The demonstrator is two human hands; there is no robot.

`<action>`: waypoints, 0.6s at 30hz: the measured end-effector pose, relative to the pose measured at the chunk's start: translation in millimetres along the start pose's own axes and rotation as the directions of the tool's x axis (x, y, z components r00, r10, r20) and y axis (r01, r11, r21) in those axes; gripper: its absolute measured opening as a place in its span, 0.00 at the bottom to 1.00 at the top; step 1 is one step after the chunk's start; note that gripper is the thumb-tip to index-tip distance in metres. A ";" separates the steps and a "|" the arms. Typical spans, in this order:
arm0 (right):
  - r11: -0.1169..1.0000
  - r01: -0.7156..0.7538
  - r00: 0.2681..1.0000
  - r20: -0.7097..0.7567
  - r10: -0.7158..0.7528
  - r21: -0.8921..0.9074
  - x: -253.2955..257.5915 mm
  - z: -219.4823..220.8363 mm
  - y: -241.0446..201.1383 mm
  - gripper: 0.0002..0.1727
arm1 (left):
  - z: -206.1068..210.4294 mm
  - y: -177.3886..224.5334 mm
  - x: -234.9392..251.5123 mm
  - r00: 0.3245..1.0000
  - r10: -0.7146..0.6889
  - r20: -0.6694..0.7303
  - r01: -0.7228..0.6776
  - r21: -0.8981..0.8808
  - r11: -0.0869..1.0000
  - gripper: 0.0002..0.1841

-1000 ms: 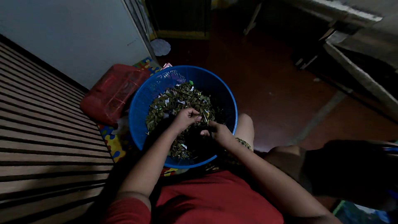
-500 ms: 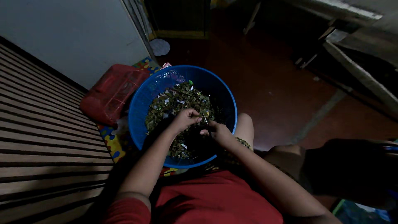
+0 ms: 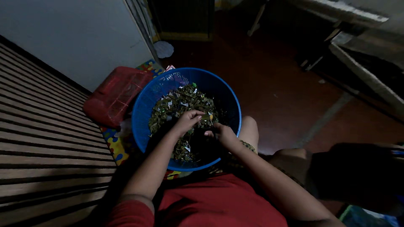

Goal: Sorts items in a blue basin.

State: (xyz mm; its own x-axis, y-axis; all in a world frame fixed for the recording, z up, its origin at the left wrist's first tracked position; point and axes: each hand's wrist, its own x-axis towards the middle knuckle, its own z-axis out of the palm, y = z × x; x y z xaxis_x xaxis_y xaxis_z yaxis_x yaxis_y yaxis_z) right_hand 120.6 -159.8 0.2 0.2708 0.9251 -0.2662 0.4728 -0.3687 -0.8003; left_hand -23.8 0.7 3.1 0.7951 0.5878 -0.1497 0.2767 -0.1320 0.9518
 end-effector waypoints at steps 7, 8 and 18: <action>1.000 -0.008 0.997 0.075 0.006 0.018 2.1 -1.0 3.6 0.40 | 1.2 3.0 -1.8 0.999 0.009 -0.045 -0.016 -0.141 0.990 0.17; 1.000 -0.003 0.997 0.081 0.002 0.016 2.1 -0.6 3.7 0.40 | 2.4 3.9 -2.3 0.998 0.023 -0.054 -0.031 -0.140 0.990 0.17; 0.999 -0.003 0.998 0.061 0.000 0.048 1.2 -0.3 5.0 0.38 | 6.4 10.1 -6.0 0.999 -0.005 -0.031 0.004 -0.035 0.999 0.11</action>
State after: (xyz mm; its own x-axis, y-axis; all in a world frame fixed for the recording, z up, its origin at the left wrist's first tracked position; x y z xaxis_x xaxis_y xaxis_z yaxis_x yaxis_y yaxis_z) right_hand 123.5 -160.6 -3.9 0.2194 0.9289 -0.2983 0.4316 -0.3666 -0.8242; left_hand -22.3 -9.3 11.9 0.7764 0.6132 -0.1456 0.2604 -0.1016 0.9602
